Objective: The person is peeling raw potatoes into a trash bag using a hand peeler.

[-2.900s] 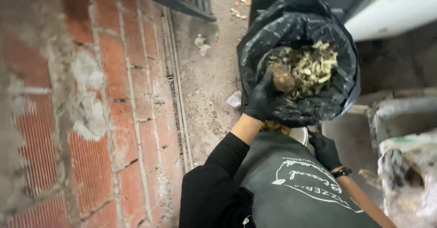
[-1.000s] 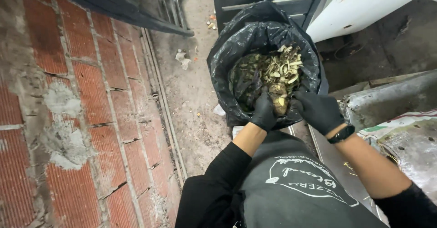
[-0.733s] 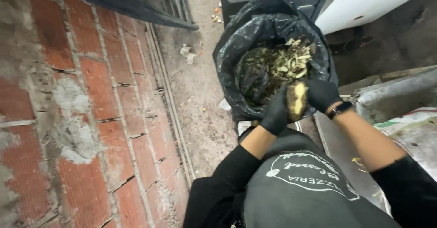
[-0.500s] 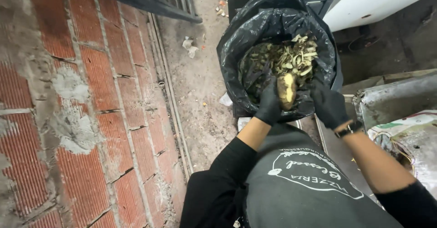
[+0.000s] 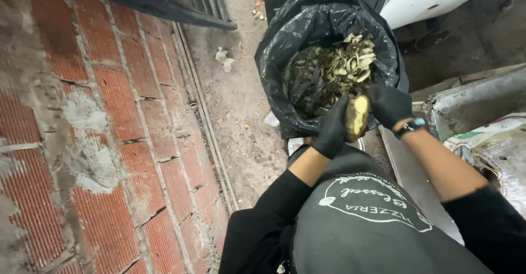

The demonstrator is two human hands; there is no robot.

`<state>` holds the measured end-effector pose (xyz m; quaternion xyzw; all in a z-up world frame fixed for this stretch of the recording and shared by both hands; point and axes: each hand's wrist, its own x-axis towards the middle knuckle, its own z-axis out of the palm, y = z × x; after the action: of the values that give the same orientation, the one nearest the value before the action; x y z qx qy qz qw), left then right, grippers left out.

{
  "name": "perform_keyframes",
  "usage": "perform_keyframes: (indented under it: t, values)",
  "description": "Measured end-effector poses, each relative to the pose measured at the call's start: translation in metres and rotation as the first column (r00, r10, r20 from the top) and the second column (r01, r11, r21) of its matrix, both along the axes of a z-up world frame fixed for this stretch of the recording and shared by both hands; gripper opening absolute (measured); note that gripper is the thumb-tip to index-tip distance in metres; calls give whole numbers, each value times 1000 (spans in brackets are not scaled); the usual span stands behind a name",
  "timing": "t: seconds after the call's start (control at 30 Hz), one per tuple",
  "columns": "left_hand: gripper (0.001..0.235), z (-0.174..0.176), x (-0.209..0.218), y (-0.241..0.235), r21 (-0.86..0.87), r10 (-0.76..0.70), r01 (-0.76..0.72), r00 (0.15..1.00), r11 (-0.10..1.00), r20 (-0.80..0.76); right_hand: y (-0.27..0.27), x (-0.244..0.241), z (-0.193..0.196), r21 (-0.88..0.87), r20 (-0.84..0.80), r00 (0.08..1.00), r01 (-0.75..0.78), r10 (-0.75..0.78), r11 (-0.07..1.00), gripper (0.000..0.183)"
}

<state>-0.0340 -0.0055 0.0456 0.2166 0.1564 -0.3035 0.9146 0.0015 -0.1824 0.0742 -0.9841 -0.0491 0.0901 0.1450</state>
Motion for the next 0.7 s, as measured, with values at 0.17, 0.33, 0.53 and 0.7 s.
perform_keyframes:
  t: [0.17, 0.33, 0.53, 0.7]
  values:
    - [46, -43, 9, 11, -232, 60, -92, 988, 968, -141, -8, -55, -8, 134, -76, 990, 126, -117, 983, 42]
    - [53, -46, 10, 19, -43, 119, -129, 975, 991, -185, 21, -71, 34, 144, 140, 978, -172, 152, 975, 36]
    - [52, -77, -5, 5, 117, 124, -111, 985, 987, -116, 34, -33, 45, 100, 257, 955, -177, 147, 979, 31]
    - [46, -20, -15, -10, 197, 74, -64, 996, 978, -44, -7, -23, -35, -203, -29, 991, -137, 134, 970, 28]
